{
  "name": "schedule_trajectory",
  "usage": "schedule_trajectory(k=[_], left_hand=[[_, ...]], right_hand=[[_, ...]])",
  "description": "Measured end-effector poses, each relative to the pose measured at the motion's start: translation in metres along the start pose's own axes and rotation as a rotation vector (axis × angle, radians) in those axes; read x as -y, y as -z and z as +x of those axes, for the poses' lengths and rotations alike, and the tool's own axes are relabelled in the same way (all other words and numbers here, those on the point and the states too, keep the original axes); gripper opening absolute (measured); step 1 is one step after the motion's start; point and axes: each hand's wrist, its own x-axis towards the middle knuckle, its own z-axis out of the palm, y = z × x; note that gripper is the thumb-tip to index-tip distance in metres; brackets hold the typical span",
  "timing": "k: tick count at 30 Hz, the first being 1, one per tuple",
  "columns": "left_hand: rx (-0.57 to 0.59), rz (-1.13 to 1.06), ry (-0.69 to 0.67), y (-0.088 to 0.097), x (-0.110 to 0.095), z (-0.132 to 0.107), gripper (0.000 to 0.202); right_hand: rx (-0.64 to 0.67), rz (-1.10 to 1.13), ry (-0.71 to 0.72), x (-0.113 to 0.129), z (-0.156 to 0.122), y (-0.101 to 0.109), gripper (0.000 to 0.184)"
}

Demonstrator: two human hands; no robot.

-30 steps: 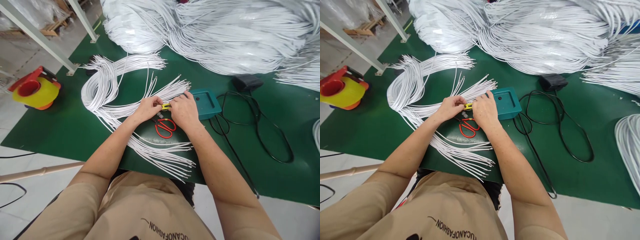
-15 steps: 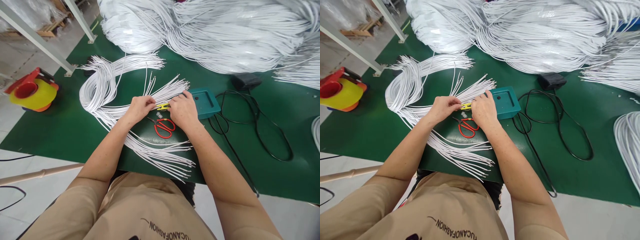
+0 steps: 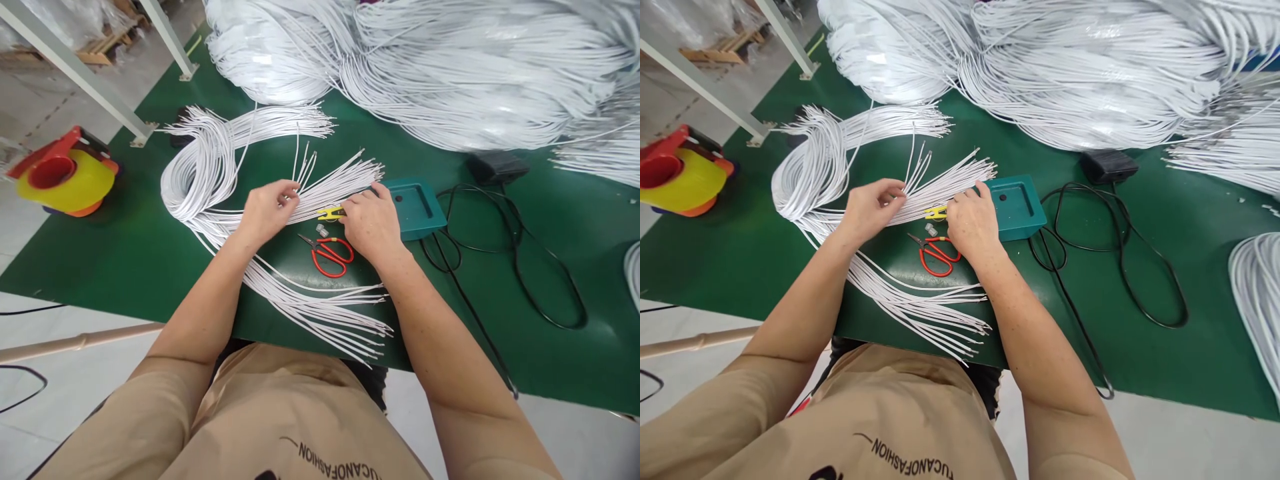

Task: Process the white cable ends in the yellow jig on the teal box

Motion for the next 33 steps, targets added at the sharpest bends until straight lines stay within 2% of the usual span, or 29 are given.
schedule_trajectory(k=[2, 5, 10, 13, 17, 19, 26, 31, 33], left_hand=[[0.125, 0.02, -0.023, -0.009, -0.016, -0.008, 0.033], [0.202, 0.055, -0.034, -0.02, -0.026, -0.015, 0.038], [0.267, 0.01, -0.022, -0.03, -0.024, -0.018, 0.047], [0.251, -0.001, -0.004, -0.033, -0.023, -0.017, 0.043], [0.298, -0.159, -0.014, -0.032, -0.015, -0.014, 0.04], [0.283, -0.218, -0.024, -0.028, -0.01, -0.013, 0.038], [0.082, -0.419, -0.024, -0.025, -0.002, -0.007, 0.03], [0.046, -0.307, -0.055, -0.03, -0.004, -0.007, 0.019], [0.05, -0.296, -0.046, -0.032, -0.005, -0.006, 0.021]], right_hand=[[-0.004, 0.002, -0.001, 0.0, 0.0, 0.0, 0.025], [-0.006, -0.007, -0.003, 0.0, 0.0, 0.0, 0.025], [-0.015, -0.005, 0.004, 0.0, 0.0, -0.001, 0.024], [-0.019, 0.012, 0.005, 0.0, 0.0, -0.002, 0.025], [-0.024, 0.01, 0.008, 0.0, 0.0, -0.001, 0.024], [-0.025, 0.005, 0.008, 0.001, 0.0, -0.001, 0.024], [-0.021, 0.01, 0.002, 0.001, 0.0, 0.001, 0.024], [-0.036, -0.001, 0.01, 0.001, 0.0, 0.0, 0.024], [-0.04, -0.001, 0.009, 0.001, 0.0, -0.001, 0.024]])
